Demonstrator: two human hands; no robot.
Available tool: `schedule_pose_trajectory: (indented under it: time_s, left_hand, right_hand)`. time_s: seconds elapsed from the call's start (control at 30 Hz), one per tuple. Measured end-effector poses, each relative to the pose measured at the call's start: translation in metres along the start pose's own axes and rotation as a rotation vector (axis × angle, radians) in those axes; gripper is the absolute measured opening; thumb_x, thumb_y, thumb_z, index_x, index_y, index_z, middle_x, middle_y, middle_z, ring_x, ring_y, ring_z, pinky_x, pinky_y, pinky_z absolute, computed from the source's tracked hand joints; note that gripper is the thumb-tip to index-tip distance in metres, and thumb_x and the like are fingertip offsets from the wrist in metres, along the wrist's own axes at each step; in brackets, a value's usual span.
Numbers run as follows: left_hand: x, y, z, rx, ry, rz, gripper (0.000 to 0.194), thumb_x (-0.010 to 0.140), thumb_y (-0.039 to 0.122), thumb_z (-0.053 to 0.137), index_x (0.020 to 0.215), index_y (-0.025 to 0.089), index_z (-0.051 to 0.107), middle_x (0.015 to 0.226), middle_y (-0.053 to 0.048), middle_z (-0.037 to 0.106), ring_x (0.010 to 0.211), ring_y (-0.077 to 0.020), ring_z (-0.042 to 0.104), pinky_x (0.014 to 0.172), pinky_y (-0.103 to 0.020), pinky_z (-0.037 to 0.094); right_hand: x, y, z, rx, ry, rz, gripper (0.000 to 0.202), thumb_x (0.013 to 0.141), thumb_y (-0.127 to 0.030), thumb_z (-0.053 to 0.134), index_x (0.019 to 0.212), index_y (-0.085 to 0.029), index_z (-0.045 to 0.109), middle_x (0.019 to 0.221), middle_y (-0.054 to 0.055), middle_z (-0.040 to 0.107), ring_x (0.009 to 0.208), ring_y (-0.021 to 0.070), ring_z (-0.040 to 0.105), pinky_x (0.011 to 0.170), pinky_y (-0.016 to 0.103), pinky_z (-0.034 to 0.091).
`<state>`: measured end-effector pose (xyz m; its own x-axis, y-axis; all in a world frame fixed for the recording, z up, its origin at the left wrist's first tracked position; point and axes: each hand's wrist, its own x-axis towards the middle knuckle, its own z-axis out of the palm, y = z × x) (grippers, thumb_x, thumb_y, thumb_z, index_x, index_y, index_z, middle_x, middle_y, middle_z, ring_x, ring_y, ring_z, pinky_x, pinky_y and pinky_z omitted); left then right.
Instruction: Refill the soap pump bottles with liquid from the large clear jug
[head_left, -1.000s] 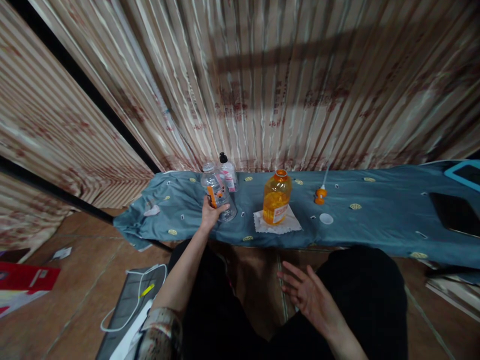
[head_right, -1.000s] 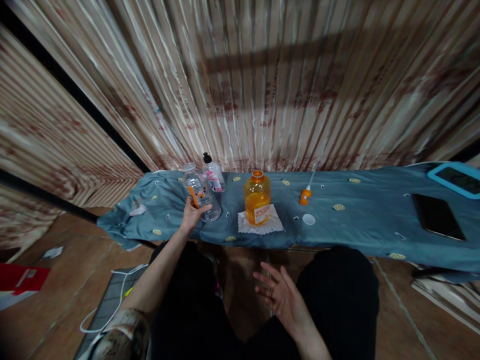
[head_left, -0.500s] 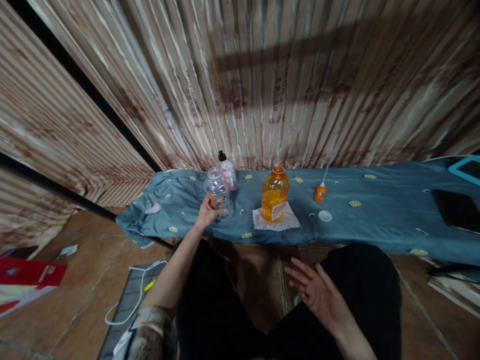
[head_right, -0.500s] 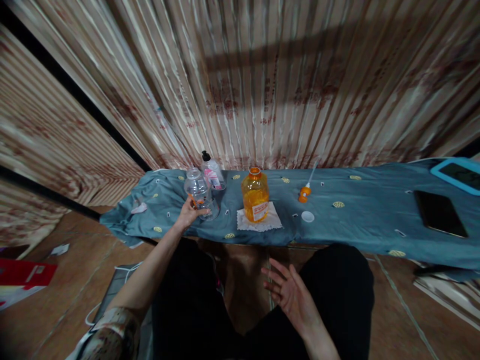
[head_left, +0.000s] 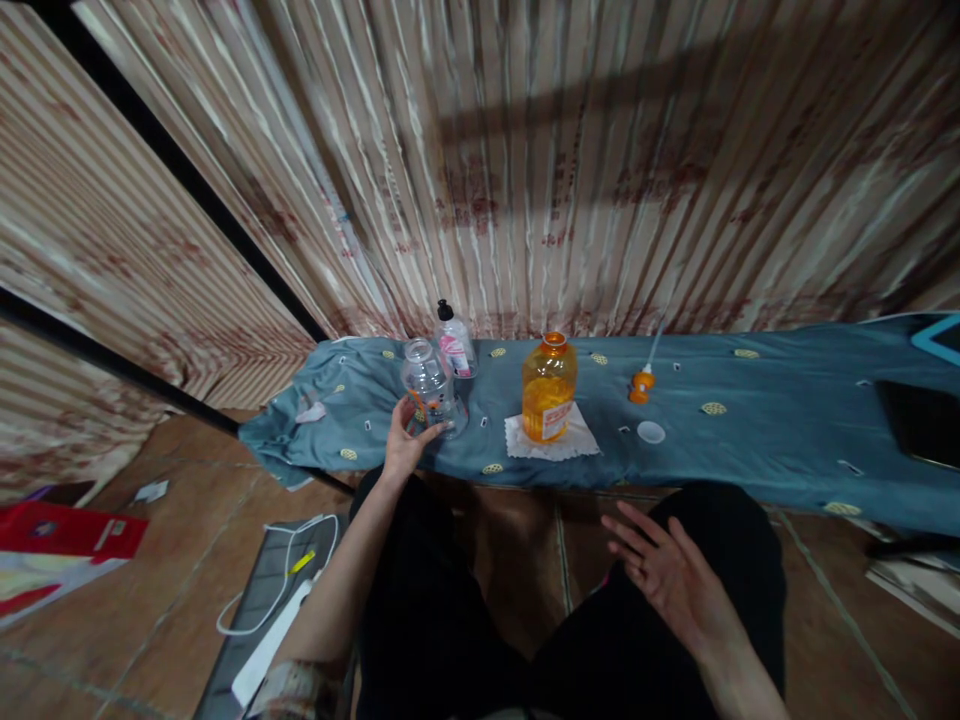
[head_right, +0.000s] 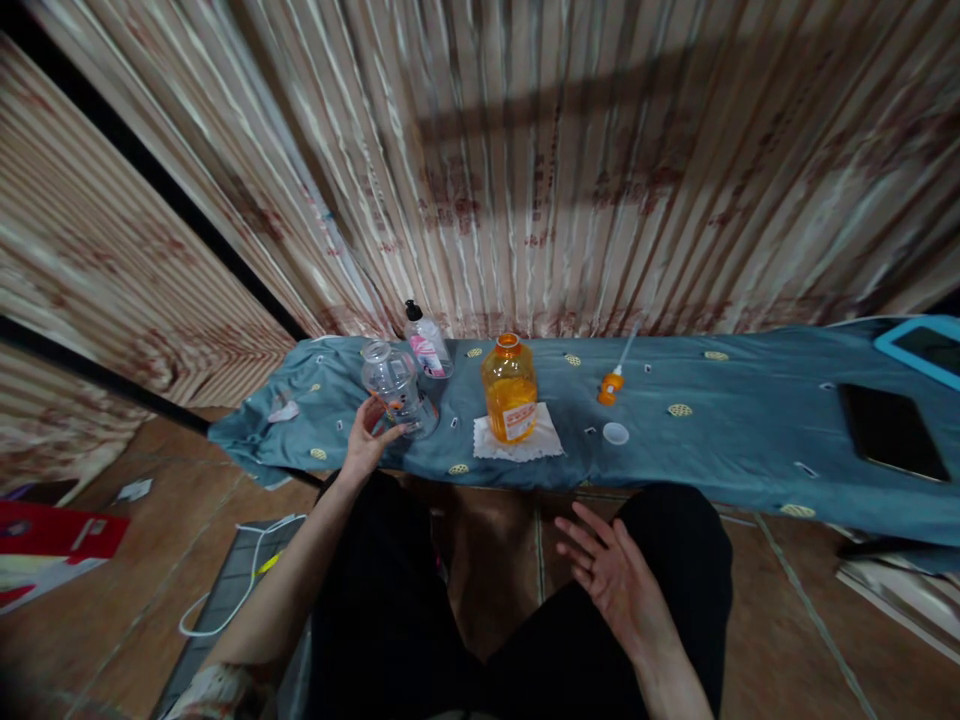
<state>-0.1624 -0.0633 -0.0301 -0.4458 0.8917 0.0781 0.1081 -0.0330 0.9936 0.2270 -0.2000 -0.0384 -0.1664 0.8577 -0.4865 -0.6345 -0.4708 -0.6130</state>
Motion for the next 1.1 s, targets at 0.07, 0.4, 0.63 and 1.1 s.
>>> schedule_pose_trajectory:
  time_s: [0.07,0.4,0.63,1.1]
  left_hand:
    - [-0.025,0.003,-0.001,-0.016,0.054,-0.007,0.088,0.053,0.045,0.094,0.128,0.026,0.051,0.142,-0.014,0.058,0.141,-0.0353,0.051,0.119,-0.054,0.038]
    - [-0.197,0.037,0.091,-0.652,-0.472,-0.613,0.07,0.067,0.073,0.08,0.116,0.024,0.072,0.133,-0.014,0.07,0.143,-0.0362,0.052,0.125,-0.054,0.033]
    - [-0.226,0.077,0.112,-0.847,-0.664,-0.664,0.061,0.07,0.073,0.077,0.113,0.029,0.076,0.139,-0.006,0.066,0.149,-0.0313,0.044,0.131,-0.047,0.028]
    - [-0.155,0.025,0.098,-0.37,-0.467,-0.293,0.071,0.065,0.04,0.091,0.129,0.03,0.063,0.149,-0.013,0.058,0.145,-0.0352,0.05,0.122,-0.053,0.037]
  right_hand:
    - [0.0,-0.002,-0.001,-0.053,0.019,-0.06,0.053,0.066,-0.062,0.088,0.105,-0.027,0.081,0.11,0.012,0.081,0.082,0.0192,0.079,0.064,0.023,0.06]
    - [-0.015,0.035,0.069,-0.751,-0.107,-0.718,0.033,0.098,-0.038,0.064,0.131,-0.038,0.07,0.142,0.004,0.067,0.132,0.0272,0.06,0.114,0.048,0.043]
    - [0.004,0.039,0.077,-1.198,-0.281,-1.092,0.037,0.102,-0.039,0.051,0.132,-0.023,0.066,0.13,0.011,0.072,0.126,0.03,0.063,0.118,0.061,0.033]
    - [0.1,-0.111,-0.023,-1.633,0.425,-0.799,0.038,0.098,-0.037,0.067,0.132,-0.022,0.062,0.134,0.01,0.063,0.113,0.0265,0.066,0.095,0.049,0.056]
